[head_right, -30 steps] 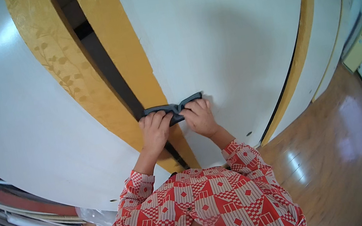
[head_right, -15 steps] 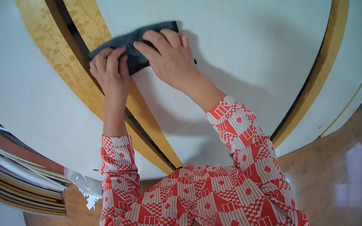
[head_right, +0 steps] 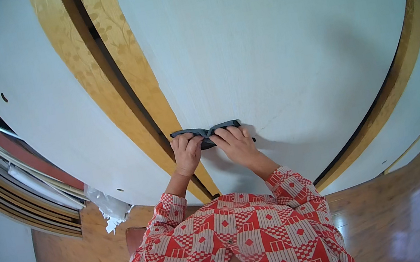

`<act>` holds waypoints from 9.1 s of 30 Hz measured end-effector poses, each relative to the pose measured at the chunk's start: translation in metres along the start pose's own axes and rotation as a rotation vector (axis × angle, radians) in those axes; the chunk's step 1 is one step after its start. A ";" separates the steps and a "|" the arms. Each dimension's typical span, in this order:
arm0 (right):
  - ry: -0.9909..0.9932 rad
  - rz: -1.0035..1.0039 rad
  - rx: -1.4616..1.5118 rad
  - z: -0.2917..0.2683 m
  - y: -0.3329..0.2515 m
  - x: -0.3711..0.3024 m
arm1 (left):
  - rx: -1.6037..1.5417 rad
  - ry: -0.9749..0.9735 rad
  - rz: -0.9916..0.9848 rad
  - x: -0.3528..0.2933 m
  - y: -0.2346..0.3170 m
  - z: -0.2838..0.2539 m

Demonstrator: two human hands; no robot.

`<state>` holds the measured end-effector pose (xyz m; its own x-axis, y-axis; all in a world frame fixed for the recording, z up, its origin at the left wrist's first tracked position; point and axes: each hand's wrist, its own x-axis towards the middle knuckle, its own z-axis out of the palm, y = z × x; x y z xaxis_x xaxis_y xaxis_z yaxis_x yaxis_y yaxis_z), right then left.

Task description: The person sands a large white wooden board with a dark sanding block. They move the block across the surface and along the edges, occasionally adjusting their grip and position to reach different areas.

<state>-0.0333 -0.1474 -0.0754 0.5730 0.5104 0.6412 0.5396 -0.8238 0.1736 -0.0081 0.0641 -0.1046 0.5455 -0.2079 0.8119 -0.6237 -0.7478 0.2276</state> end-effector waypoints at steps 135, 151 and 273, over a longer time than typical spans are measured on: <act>0.186 0.038 -0.061 -0.052 0.049 0.058 | 0.098 0.165 0.058 0.072 0.017 -0.001; 0.398 0.093 -0.082 -0.086 0.082 0.099 | 0.127 0.259 0.183 0.156 0.041 -0.022; 0.575 0.594 0.137 0.022 0.075 -0.021 | 0.130 -0.157 0.523 0.139 0.063 0.028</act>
<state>0.0084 -0.2141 -0.0924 0.4017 -0.2347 0.8852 0.3389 -0.8598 -0.3818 0.0445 -0.0293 0.0078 0.2654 -0.6560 0.7066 -0.7651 -0.5893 -0.2597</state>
